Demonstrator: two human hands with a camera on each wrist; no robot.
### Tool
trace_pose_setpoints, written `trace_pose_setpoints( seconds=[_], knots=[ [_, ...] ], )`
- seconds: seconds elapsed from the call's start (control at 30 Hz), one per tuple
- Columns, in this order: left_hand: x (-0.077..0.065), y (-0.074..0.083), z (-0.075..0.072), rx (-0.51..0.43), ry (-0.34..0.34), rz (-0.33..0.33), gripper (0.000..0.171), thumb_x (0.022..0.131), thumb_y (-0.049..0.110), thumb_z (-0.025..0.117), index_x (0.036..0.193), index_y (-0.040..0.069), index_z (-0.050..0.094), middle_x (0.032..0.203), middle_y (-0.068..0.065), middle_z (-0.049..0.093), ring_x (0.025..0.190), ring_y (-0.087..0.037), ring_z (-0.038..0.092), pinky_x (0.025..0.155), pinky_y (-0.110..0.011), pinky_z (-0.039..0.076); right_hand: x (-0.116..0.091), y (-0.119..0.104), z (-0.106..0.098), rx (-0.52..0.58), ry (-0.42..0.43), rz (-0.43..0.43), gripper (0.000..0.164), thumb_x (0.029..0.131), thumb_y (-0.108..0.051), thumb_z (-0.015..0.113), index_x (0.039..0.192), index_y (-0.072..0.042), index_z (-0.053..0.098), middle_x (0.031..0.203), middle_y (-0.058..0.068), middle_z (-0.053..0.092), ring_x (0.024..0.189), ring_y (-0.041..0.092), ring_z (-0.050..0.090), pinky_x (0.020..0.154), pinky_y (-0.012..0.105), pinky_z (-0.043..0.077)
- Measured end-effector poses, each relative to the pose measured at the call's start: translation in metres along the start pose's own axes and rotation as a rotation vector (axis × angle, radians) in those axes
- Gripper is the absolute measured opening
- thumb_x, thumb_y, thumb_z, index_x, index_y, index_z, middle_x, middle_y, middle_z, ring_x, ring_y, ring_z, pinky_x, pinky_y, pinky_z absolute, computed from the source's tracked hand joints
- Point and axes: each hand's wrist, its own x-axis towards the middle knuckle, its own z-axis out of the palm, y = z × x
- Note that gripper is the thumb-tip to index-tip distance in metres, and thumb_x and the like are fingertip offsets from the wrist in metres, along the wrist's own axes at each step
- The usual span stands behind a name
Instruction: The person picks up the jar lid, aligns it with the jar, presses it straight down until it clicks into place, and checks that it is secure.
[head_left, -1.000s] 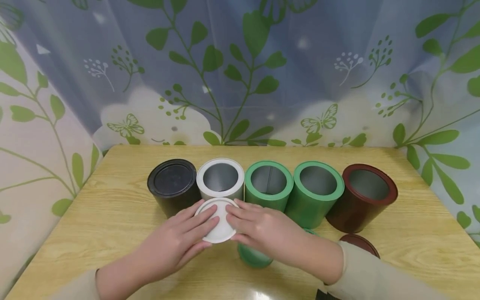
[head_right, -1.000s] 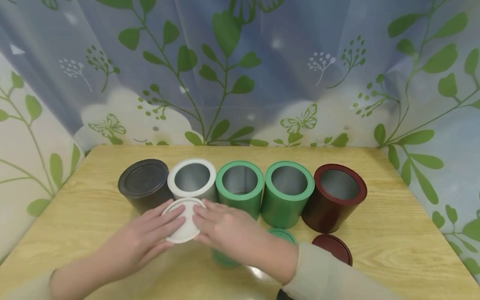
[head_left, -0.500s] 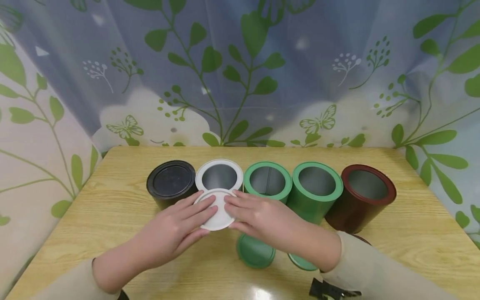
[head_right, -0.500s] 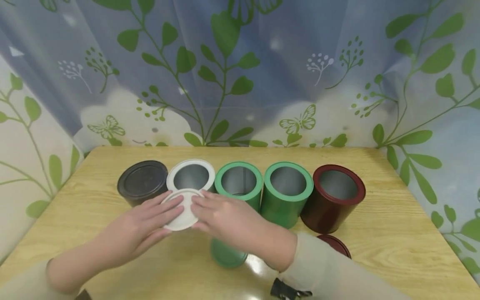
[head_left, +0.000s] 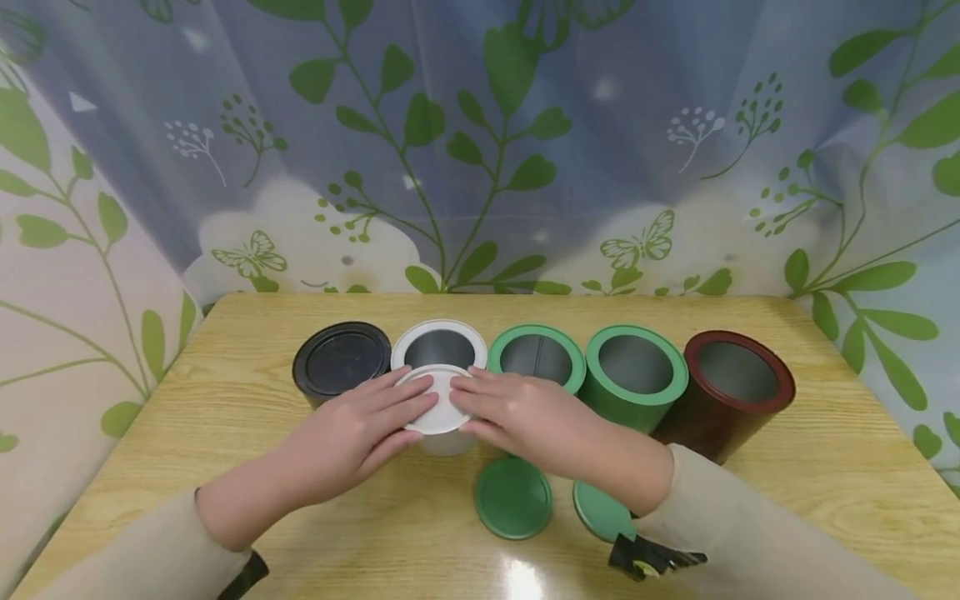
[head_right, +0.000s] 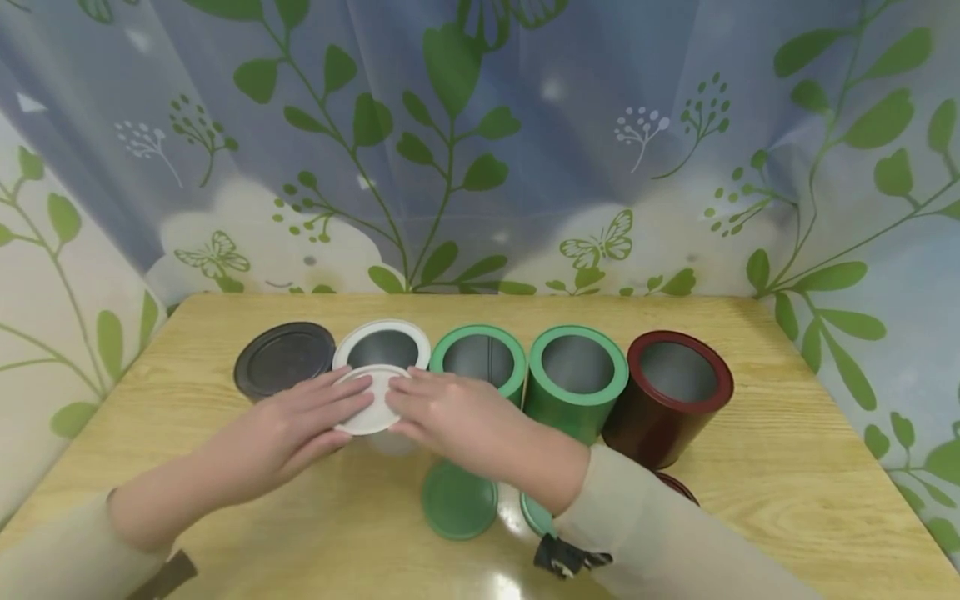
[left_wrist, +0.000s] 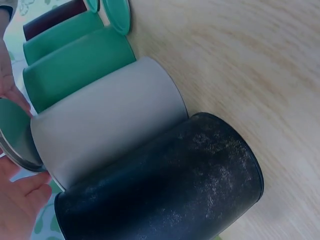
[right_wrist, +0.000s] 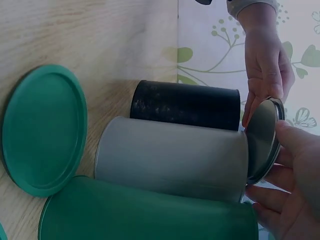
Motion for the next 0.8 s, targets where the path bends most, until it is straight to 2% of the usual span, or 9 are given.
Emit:
trace_pose_setpoints(
  seconds=[0.17,0.27,0.4,0.53,0.8],
  knots=[
    [0.004,-0.006,0.000,0.008,-0.034,-0.019,0.045,0.099,0.036,0.044,0.127,0.004,0.058,0.130,-0.013,0.054,0.121,-0.034,0.048,0.097,-0.047,0.040,0.005,0.005,0.001,0.010,-0.028,0.031,0.036,0.095,-0.023,0.056,0.127,-0.007,0.059,0.132,0.009,0.053,0.124,0.026,0.046,0.097,0.038,0.041],
    [0.006,-0.008,-0.001,0.019,-0.056,-0.028,0.041,0.096,0.030,0.053,0.127,0.004,0.058,0.131,-0.013,0.054,0.121,-0.034,0.048,0.098,-0.047,0.040,0.006,0.006,0.002,0.000,-0.045,0.036,0.037,0.096,-0.024,0.054,0.128,-0.007,0.058,0.133,0.010,0.052,0.125,0.026,0.045,0.099,0.039,0.040],
    [0.007,-0.007,-0.001,0.033,-0.090,-0.049,0.042,0.093,0.026,0.059,0.129,0.005,0.057,0.133,-0.013,0.052,0.124,-0.034,0.045,0.098,-0.048,0.039,0.007,0.007,0.003,-0.059,-0.064,0.030,0.040,0.096,-0.027,0.053,0.130,-0.006,0.056,0.134,0.010,0.051,0.126,0.026,0.044,0.101,0.041,0.038],
    [0.009,-0.010,0.000,0.063,-0.100,-0.061,0.043,0.093,0.028,0.058,0.130,0.006,0.056,0.134,-0.012,0.050,0.126,-0.034,0.043,0.098,-0.049,0.039,0.010,0.007,0.004,-0.111,-0.053,0.033,0.040,0.096,-0.027,0.053,0.129,-0.004,0.056,0.134,0.011,0.051,0.126,0.026,0.044,0.100,0.042,0.038],
    [0.013,-0.018,0.005,0.122,-0.106,-0.058,0.046,0.097,0.033,0.050,0.131,0.003,0.053,0.135,-0.014,0.050,0.127,-0.034,0.042,0.100,-0.048,0.037,0.018,0.011,0.008,-0.143,-0.066,0.088,0.041,0.097,-0.032,0.051,0.125,-0.003,0.057,0.132,0.012,0.052,0.125,0.027,0.045,0.102,0.039,0.037]
  ],
)
